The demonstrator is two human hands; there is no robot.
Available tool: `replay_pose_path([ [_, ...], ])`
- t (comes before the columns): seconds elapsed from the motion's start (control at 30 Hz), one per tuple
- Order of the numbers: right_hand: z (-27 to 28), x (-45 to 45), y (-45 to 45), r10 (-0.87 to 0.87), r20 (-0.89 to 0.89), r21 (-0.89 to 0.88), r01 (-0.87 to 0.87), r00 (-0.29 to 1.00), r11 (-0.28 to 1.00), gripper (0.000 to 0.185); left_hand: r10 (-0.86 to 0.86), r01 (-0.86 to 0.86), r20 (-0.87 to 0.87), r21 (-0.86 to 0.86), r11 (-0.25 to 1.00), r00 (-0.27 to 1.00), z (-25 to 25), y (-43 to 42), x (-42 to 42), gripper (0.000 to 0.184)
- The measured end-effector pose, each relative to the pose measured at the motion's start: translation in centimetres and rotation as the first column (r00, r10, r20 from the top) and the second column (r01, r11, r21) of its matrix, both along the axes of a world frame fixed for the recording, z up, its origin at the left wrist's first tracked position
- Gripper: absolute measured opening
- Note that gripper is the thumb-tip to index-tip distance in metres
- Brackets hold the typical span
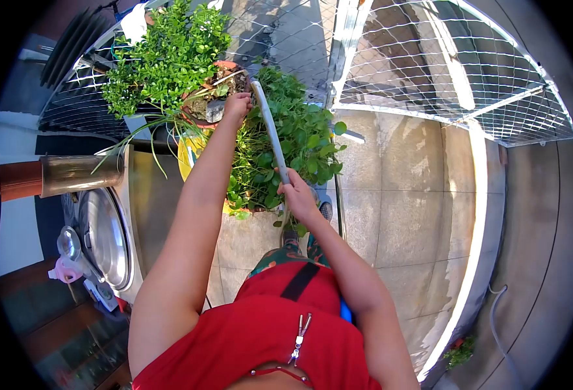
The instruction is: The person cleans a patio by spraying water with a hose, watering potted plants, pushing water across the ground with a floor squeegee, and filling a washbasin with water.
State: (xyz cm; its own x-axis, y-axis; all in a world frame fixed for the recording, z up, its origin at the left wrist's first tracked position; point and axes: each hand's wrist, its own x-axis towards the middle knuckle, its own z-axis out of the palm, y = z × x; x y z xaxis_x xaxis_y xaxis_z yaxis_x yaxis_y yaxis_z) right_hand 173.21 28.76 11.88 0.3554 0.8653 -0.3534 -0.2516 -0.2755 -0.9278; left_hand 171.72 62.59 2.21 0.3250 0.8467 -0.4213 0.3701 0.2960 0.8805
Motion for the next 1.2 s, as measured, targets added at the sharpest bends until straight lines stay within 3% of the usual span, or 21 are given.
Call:
replay_pose_path([
  [0.07, -0.6, 0.3, -0.1, -0.028, -0.011, 0.032, 0.028, 1.000, 0.999, 0.043, -0.048, 0.084, -0.193, 0.183, 0.979, 0.980, -3.1, 1.5, -0.6, 0.020],
  [0.17, -0.8, 0.9, -0.3, -0.028, 0.008, 0.026, 0.028, 1.000, 0.999, 0.043, -0.191, 0.443, -0.552, 0.368, 0.818, 0.812, -2.7, 0.4, -2.0, 0.027],
  [0.2, -0.8, 1.0, -0.3, -0.023, 0.010, 0.028, 0.023, 1.000, 0.999, 0.043, -0.223, 0.474, -0.598, 0.302, 0.827, 0.770, -3.6, 0.2, -2.1, 0.032],
  [0.3, -0.6, 1.4, -0.4, -0.008, 0.008, 0.035, 0.008, 1.000, 0.999, 0.044, -0.264, 0.591, -0.606, 0.436, 0.679, 0.750, -6.6, -1.2, -3.1, 0.033],
  [0.33, -0.6, 1.4, -0.3, -0.006, 0.003, 0.040, 0.006, 1.000, 0.999, 0.044, -0.290, 0.540, -0.536, 0.397, 0.742, 0.792, -6.1, -2.3, -3.0, 0.032],
  [0.43, -0.4, 1.5, -0.1, -0.006, -0.011, 0.033, 0.007, 1.000, 0.999, 0.044, -0.377, 0.587, -0.612, 0.181, 0.789, 0.695, -3.7, -4.5, -2.5, 0.030],
  [0.47, -0.2, 1.5, 0.0, -0.008, -0.016, 0.029, 0.008, 1.000, 1.000, 0.044, -0.314, 0.594, -0.632, 0.293, 0.750, 0.709, -3.0, -5.3, -2.4, 0.027],
  [0.57, 0.1, 1.7, 0.2, -0.004, -0.052, 0.033, 0.006, 0.999, 0.999, 0.044, -0.217, 0.517, -0.643, 0.324, 0.793, 0.735, -2.7, -5.4, -2.1, 0.027],
  [0.67, 0.1, 1.7, 0.3, -0.010, -0.071, 0.010, 0.011, 0.997, 1.000, 0.043, 0.003, 0.295, -0.493, 0.525, 0.798, 0.870, -3.4, -4.6, -1.7, 0.029],
  [0.77, 0.4, 1.6, 0.4, 0.011, -0.053, 0.001, -0.011, 0.999, 1.000, 0.043, 0.082, 0.290, -0.536, 0.572, 0.767, 0.840, -3.1, -3.8, -1.4, 0.032],
  [0.9, 0.8, 1.4, 0.5, 0.002, -0.081, -0.013, -0.004, 0.997, 1.000, 0.043, -0.008, 0.333, -0.695, 0.334, 0.882, 0.719, -1.5, -3.7, 0.0, 0.041],
  [1.0, 0.4, 1.3, 0.6, 0.002, -0.087, -0.004, -0.002, 0.996, 1.000, 0.043, 0.075, 0.251, -0.648, 0.396, 0.883, 0.758, -3.7, -3.4, 0.9, 0.036],
  [1.07, 0.4, 1.2, 0.6, 0.002, -0.081, -0.002, -0.002, 0.997, 1.000, 0.043, 0.166, -0.039, -0.393, 0.312, 0.949, 0.904, -8.6, -1.7, 1.7, 0.036],
  [1.13, 0.3, 1.2, 0.6, -0.002, -0.101, -0.009, 0.001, 0.995, 1.000, 0.043, 0.235, -0.224, -0.122, 0.095, 0.970, 0.964, -9.4, -1.0, 2.0, 0.035],
  [1.2, 0.5, 1.2, 0.6, -0.001, -0.120, -0.023, -0.002, 0.993, 1.000, 0.044, 0.288, -0.257, 0.148, -0.195, 0.946, 0.946, -9.2, -0.5, 1.8, 0.035],
])
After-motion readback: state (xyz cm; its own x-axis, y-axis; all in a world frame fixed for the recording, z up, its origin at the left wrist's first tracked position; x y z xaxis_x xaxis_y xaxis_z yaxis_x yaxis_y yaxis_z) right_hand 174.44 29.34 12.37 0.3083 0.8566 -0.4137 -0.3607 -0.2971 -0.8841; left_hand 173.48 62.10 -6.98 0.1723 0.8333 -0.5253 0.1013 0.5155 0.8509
